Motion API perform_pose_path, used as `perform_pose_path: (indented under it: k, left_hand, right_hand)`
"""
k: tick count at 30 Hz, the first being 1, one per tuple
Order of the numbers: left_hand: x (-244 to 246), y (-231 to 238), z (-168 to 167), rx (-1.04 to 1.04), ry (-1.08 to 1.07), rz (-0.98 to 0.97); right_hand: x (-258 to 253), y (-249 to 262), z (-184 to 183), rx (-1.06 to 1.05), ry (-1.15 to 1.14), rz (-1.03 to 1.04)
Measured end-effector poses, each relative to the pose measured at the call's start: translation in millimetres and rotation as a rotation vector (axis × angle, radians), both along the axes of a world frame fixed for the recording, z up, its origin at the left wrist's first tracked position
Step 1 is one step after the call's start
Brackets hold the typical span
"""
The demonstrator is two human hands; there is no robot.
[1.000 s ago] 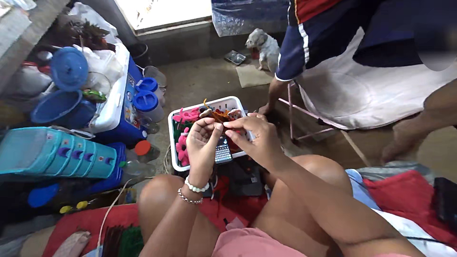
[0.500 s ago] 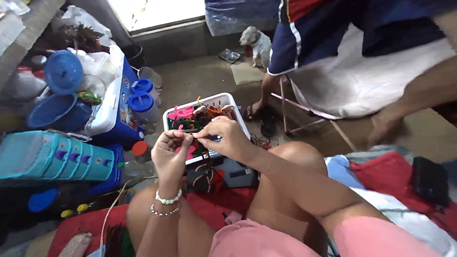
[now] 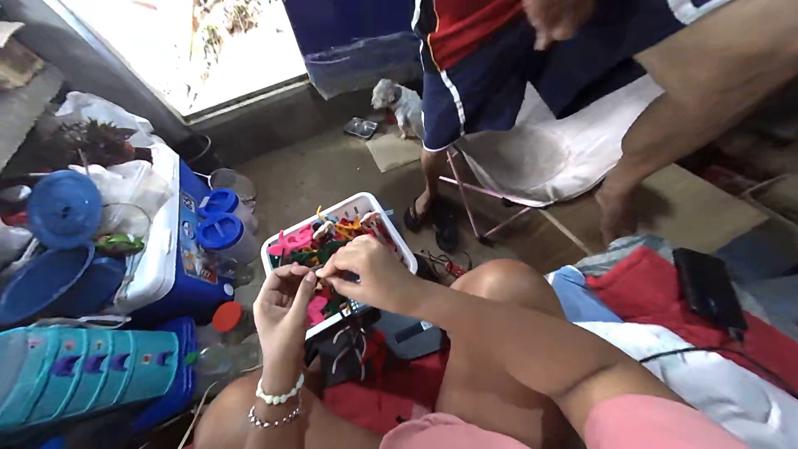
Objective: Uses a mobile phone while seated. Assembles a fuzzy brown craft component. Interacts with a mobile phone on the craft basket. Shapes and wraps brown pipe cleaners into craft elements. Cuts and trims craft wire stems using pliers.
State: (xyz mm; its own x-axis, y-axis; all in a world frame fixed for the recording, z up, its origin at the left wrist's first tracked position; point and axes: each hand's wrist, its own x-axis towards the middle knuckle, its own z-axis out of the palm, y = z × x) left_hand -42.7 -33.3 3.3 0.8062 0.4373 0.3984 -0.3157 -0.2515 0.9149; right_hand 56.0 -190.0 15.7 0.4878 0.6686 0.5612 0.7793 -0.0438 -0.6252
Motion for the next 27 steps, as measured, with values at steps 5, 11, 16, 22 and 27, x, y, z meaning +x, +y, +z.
perform_pose_path:
  k: [5,11,16,22,27]
  left_hand:
    - [5.3,2.6,-7.5,-0.074,0.054,0.097]
    - [13.7,-16.0,-26.2,-0.435,0.082,0.021]
    - [18.6,-22.3,-27.8,-0.578,0.056,-0.021]
    - [11.0,-18.5,-23.3,-0.635,0.104,0.021]
    - [7.4,-18.8,-16.5,-0.629,0.159,0.083]
  right_hand:
    - [6.4,10.5,-7.4,-0.032,-0.08,-0.028]
    - [17.1,-3.8,-9.6,0.025,-0.029,-0.138]
    - [16.7,-9.0,-9.6,-0.006,-0.019,-0.14]
    - [10.6,-4.5,-14.9,-0.039,-0.082,-0.109]
    - [3.9,0.0,-15.2,-0.053,-0.161,-0.124]
